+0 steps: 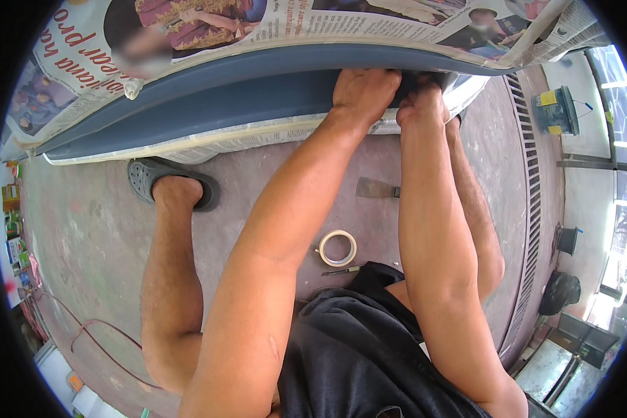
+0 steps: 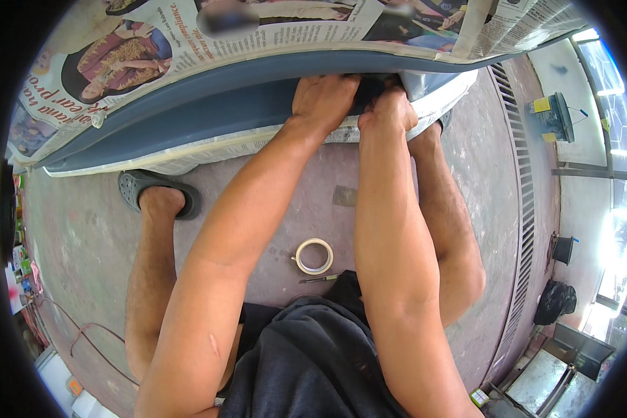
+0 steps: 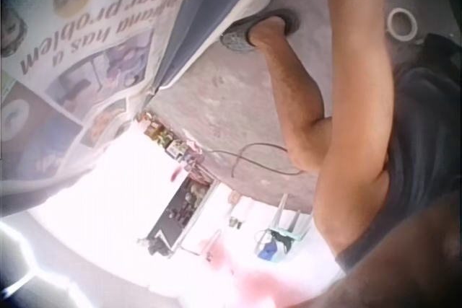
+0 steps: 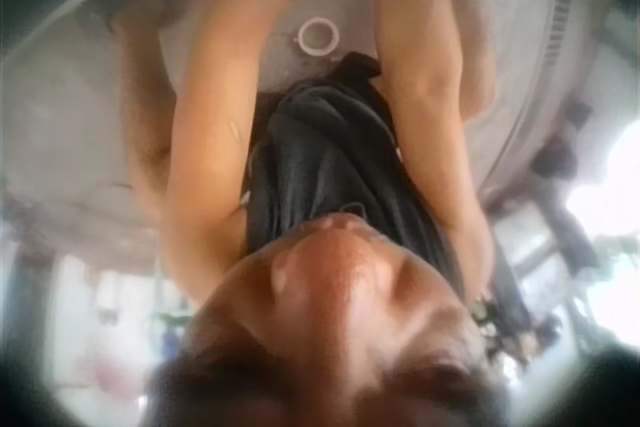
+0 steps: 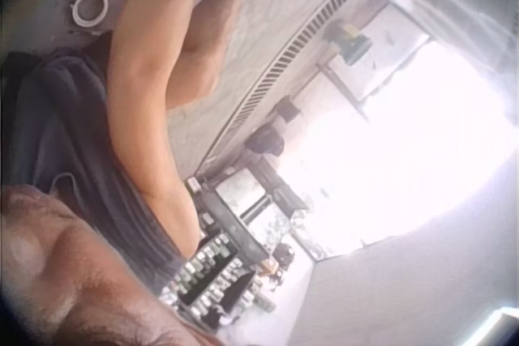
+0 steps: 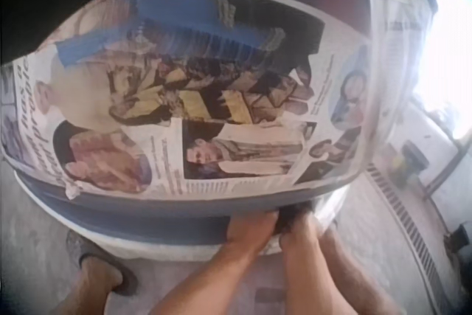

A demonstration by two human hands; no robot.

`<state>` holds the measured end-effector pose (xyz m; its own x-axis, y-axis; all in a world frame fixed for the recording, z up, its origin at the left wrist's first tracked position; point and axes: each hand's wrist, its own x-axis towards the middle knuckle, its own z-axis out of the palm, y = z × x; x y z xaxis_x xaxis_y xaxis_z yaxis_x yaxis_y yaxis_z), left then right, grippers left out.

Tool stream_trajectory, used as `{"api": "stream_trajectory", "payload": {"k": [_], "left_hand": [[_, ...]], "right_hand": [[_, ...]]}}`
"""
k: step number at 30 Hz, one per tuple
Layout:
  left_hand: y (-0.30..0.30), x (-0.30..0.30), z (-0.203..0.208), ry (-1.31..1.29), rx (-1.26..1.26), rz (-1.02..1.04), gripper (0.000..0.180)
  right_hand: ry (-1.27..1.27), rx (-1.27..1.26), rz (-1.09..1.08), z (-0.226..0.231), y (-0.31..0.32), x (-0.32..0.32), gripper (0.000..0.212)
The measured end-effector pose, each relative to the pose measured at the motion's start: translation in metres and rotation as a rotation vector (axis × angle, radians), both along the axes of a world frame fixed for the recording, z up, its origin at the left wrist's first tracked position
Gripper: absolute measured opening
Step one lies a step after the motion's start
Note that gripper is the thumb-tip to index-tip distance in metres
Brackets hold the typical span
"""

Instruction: The person applies masking tape to the edges of a car bumper that is covered with newspaper. They repeatedly tear pieces of tape and press them along the bumper's trim to mask off areas.

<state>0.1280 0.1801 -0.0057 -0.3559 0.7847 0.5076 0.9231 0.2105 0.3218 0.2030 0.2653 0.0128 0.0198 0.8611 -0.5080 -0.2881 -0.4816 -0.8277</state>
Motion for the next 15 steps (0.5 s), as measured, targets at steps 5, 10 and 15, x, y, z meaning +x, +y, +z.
{"api": "stream_trajectory", "payload": {"k": [5, 10, 15], "left_hand": [[0.003, 0.0, -0.004, 0.003, 0.052, 0.016, 0.034], [0.002, 0.0, -0.004, 0.056, 0.046, -0.001, 0.035], [0.0, 0.0, -0.004, 0.039, -0.056, -0.006, 0.037]], "right_hand": [[0.006, 0.012, 0.011, 0.001, -0.002, 0.001, 0.012], [0.025, 0.049, 0.071, -0.003, -0.004, 0.01, 0.013], [0.023, 0.072, 0.125, -0.009, -0.003, 0.019, 0.023]]}}
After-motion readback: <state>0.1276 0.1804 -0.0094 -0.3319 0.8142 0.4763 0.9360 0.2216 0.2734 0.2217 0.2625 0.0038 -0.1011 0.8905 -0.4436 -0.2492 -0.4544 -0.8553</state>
